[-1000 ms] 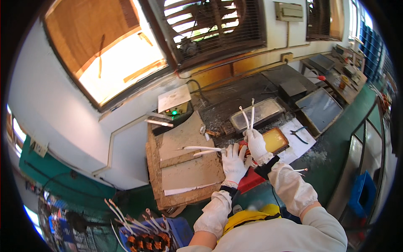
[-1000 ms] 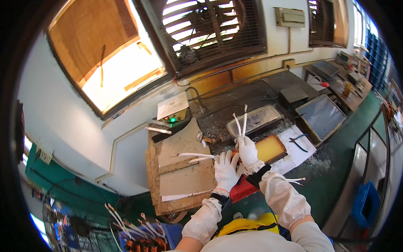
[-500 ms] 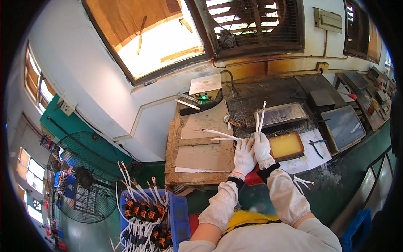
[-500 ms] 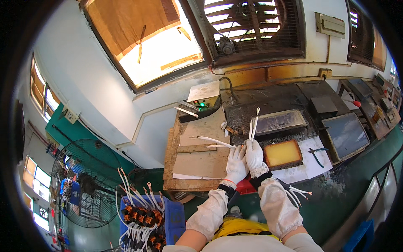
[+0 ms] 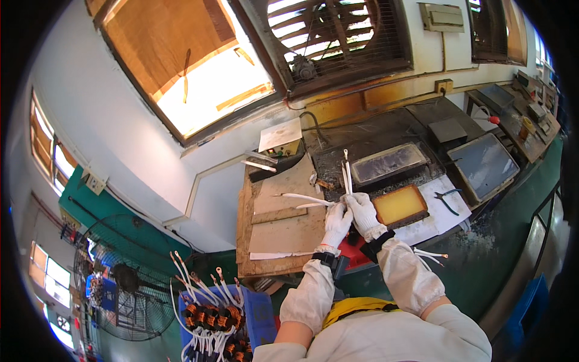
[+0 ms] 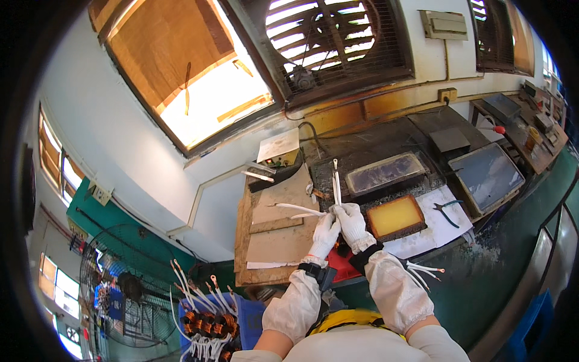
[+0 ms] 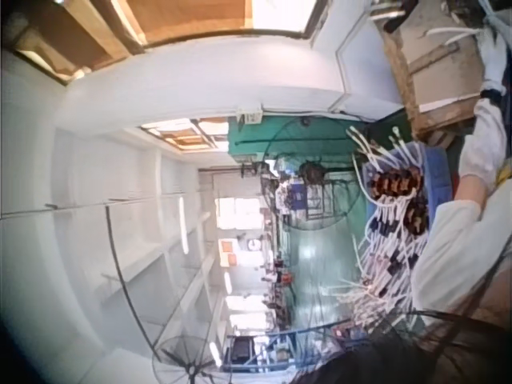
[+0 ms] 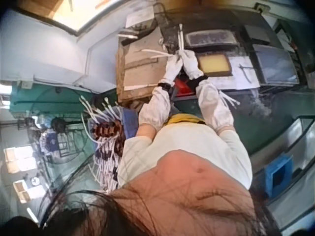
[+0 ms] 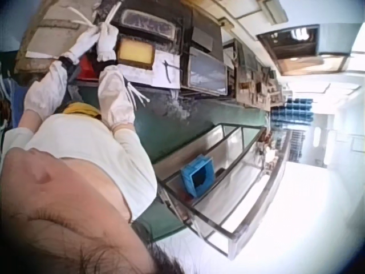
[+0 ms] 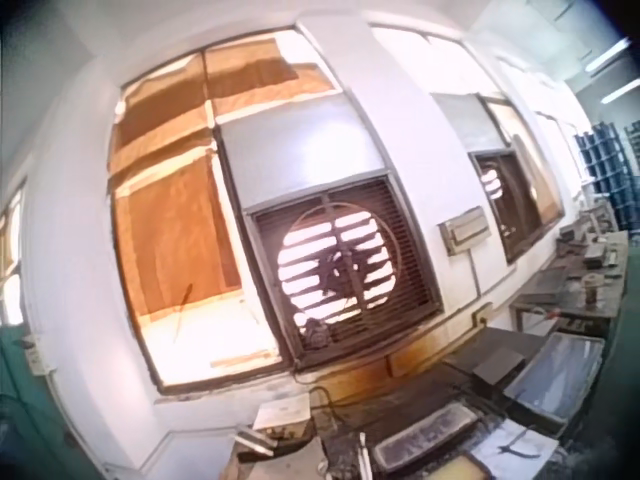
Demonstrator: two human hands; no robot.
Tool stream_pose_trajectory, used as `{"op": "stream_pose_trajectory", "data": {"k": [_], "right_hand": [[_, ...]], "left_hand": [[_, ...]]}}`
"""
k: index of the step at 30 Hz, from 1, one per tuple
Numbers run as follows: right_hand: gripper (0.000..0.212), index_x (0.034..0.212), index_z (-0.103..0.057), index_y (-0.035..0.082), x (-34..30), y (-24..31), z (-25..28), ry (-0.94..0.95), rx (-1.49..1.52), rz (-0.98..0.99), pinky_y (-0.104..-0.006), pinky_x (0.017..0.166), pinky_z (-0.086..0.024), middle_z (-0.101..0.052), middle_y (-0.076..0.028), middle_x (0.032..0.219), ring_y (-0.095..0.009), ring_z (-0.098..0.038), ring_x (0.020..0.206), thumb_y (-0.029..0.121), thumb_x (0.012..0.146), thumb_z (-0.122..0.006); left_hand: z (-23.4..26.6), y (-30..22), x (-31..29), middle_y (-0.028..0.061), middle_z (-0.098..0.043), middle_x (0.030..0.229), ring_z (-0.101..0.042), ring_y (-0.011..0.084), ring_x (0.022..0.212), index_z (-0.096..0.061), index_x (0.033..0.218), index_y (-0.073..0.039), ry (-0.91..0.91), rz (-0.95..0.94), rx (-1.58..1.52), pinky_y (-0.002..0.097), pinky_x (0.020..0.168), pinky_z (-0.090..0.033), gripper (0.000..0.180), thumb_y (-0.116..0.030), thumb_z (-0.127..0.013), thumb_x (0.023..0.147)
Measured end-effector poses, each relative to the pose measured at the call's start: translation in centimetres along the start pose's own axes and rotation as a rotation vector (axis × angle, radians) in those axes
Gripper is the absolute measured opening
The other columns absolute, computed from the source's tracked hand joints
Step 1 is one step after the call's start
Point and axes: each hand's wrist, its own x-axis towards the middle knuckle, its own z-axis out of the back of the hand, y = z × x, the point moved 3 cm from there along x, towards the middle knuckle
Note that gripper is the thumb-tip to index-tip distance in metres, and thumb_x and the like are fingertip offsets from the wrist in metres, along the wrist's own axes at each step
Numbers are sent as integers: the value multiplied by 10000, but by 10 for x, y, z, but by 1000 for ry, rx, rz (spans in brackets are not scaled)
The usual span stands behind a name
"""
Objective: Dipping copper coils into a solder or flux bath and placing them onto a cooling rack.
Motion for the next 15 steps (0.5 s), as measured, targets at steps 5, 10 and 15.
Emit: {"op": "stream_pose_trajectory", "data": {"k": [5,10,15], "right_hand": [[211,976,-632,-39,1,13,8,138,51,22,-300,918,-422,-474,-86,1083,-178,-500,1054,152,917,-568],[227,965,-671,-19,0,21,8,120,62,-20,-328,869,-444,-546,-108,1021,-213,-536,1006,169,912,-554],[343,1083,-622,22,-19,46,14,-22,-684,196,-379,889,-437,-605,-197,1025,-307,-553,1031,254,834,-575]], "left_hand": [[-11,1,12,222,-606,907,-560,386,929,-580,895,-21,144,51,119,464,838,-418,267,-283,-540,860],[-26,6,20,223,-621,908,-577,396,910,-585,972,-21,47,-118,190,491,807,-429,281,-272,-490,889],[-25,15,13,177,-635,840,-594,367,837,-609,918,-53,-84,-192,129,460,781,-438,197,-220,-559,826]]}}
